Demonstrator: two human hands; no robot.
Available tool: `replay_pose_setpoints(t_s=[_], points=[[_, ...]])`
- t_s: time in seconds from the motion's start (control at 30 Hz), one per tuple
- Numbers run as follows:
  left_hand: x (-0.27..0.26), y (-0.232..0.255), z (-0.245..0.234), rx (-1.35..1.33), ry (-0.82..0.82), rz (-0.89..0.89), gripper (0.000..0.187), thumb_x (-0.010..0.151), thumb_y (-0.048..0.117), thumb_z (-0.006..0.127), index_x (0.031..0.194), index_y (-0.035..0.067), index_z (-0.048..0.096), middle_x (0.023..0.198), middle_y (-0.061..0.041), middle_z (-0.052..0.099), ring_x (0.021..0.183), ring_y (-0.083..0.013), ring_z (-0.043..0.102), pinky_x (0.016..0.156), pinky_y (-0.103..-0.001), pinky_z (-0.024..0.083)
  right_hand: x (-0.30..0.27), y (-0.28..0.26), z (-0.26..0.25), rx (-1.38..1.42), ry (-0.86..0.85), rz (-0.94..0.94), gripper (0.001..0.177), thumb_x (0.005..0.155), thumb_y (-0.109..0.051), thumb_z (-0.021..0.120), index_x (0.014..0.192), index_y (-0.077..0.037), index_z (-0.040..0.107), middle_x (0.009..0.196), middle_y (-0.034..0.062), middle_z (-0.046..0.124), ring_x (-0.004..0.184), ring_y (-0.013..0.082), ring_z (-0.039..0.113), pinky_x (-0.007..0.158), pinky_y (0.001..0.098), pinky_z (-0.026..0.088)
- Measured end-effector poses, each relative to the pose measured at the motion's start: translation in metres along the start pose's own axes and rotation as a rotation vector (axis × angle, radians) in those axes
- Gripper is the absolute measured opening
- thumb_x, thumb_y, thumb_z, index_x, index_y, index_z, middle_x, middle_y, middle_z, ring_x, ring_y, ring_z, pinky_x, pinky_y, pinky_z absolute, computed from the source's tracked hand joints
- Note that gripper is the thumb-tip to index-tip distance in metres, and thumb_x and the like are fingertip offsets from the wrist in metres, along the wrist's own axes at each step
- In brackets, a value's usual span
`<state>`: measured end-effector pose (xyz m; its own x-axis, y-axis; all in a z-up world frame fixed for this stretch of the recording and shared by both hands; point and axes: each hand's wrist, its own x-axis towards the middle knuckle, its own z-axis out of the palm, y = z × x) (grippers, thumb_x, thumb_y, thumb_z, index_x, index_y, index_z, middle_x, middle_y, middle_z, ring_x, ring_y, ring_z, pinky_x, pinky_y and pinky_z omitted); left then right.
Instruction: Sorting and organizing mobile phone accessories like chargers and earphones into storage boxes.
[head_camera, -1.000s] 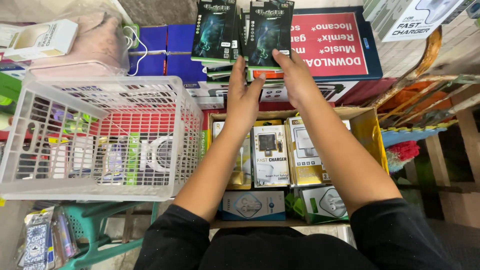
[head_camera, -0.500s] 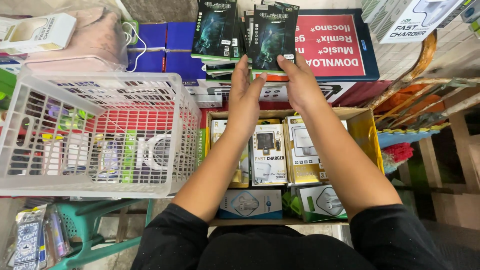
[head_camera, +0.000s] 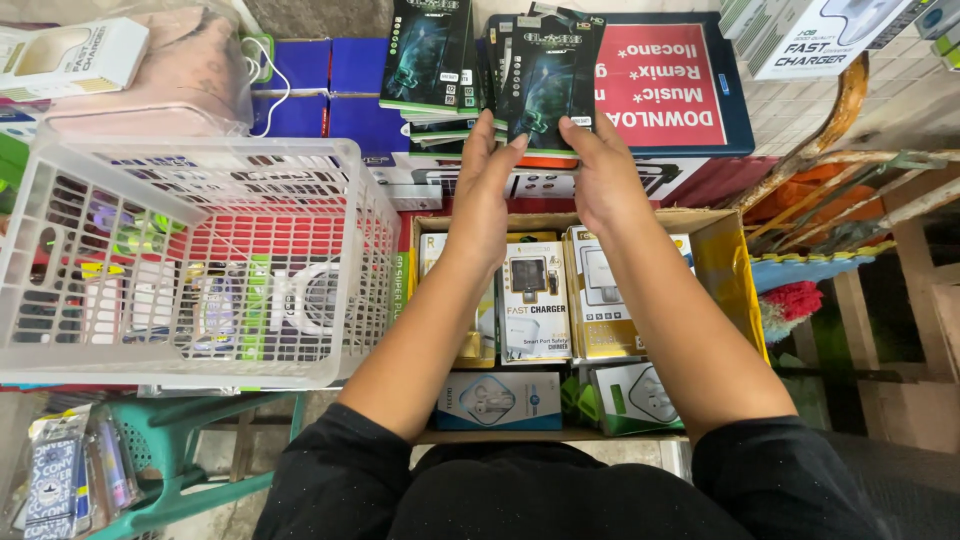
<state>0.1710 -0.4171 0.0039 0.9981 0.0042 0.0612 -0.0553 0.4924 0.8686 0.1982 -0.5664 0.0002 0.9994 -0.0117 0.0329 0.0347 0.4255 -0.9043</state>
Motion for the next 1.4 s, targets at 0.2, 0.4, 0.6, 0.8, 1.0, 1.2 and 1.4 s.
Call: replay_pose_setpoints(t_s=[0.2, 0.4, 0.6, 0.8, 1.0, 1.2, 1.4], points=[[-0.007, 0.007, 0.001, 0.000, -0.026, -0.004, 0.084, 0.092, 0.028, 0.064, 0.160, -0.004, 0.027, 0.164, -0.021, 0.033, 0.154, -0.0257, 0.028, 0.124, -0.038, 0.018, -0.005, -0.007, 0.004, 0.055, 0.018, -0.015, 0.040, 0.098, -0.008, 0.064, 0.137, -0.001, 0.057, 0.127, 0.0065, 0.067, 0.119, 0.0169, 0.059, 0.108, 0.0345, 0.044], [-0.010, 0.003, -0.001, -0.044, -0.028, -0.011, 0.081, 0.092, 0.030, 0.062, 0.159, -0.003, 0.032, 0.157, -0.024, 0.041, 0.147, -0.0286, 0.037, 0.123, -0.039, 0.020, -0.010, -0.018, 0.011, 0.009, -0.016, -0.096, 0.049, 0.096, -0.001, 0.062, 0.145, 0.001, 0.053, 0.129, 0.0087, 0.069, 0.117, 0.0168, 0.063, 0.107, 0.0312, 0.048], [-0.014, -0.001, 0.000, -0.110, -0.060, 0.007, 0.077, 0.095, 0.030, 0.061, 0.159, -0.003, 0.034, 0.160, -0.020, 0.039, 0.151, -0.0258, 0.032, 0.125, -0.038, 0.018, -0.002, -0.005, -0.003, 0.057, -0.001, -0.149, 0.051, 0.095, 0.007, 0.059, 0.146, 0.003, 0.053, 0.127, 0.0108, 0.069, 0.115, 0.0170, 0.065, 0.106, 0.0313, 0.051], [-0.029, -0.003, 0.005, -0.054, -0.100, 0.045, 0.072, 0.098, 0.024, 0.062, 0.161, -0.001, 0.035, 0.156, -0.019, 0.043, 0.145, -0.0261, 0.038, 0.123, -0.039, 0.025, -0.015, -0.017, -0.007, 0.229, 0.005, -0.161, 0.046, 0.095, 0.009, 0.057, 0.141, 0.003, 0.054, 0.121, 0.0128, 0.070, 0.110, 0.0221, 0.069, 0.103, 0.0406, 0.057], [-0.046, 0.005, 0.007, -0.064, -0.126, 0.154, 0.070, 0.101, 0.023, 0.065, 0.160, 0.002, 0.034, 0.155, -0.015, 0.045, 0.141, -0.0247, 0.045, 0.120, -0.038, 0.038, -0.059, -0.045, -0.004, 0.282, -0.074, -0.162, 0.041, 0.099, 0.004, 0.054, 0.140, 0.006, 0.054, 0.125, 0.0139, 0.068, 0.116, 0.0260, 0.068, 0.110, 0.0448, 0.056], [-0.081, 0.025, 0.001, -0.241, -0.089, -0.024, 0.066, 0.099, 0.030, 0.067, 0.153, 0.004, 0.040, 0.140, -0.009, 0.053, 0.125, -0.0223, 0.053, 0.105, -0.039, 0.044, -0.134, -0.056, 0.009, 0.297, -0.031, 0.019, 0.046, 0.096, -0.001, 0.050, 0.142, 0.006, 0.050, 0.134, 0.0165, 0.065, 0.125, 0.0274, 0.066, 0.117, 0.0435, 0.053], [-0.129, 0.035, -0.005, -0.369, -0.091, -0.193, 0.053, 0.096, 0.022, 0.072, 0.140, 0.004, 0.049, 0.124, -0.008, 0.065, 0.115, -0.0193, 0.063, 0.102, -0.038, 0.051, -0.191, -0.042, 0.012, 0.200, 0.003, 0.145, 0.057, 0.092, 0.002, 0.058, 0.147, 0.003, 0.047, 0.134, 0.0150, 0.063, 0.122, 0.0254, 0.064, 0.111, 0.0436, 0.052]])
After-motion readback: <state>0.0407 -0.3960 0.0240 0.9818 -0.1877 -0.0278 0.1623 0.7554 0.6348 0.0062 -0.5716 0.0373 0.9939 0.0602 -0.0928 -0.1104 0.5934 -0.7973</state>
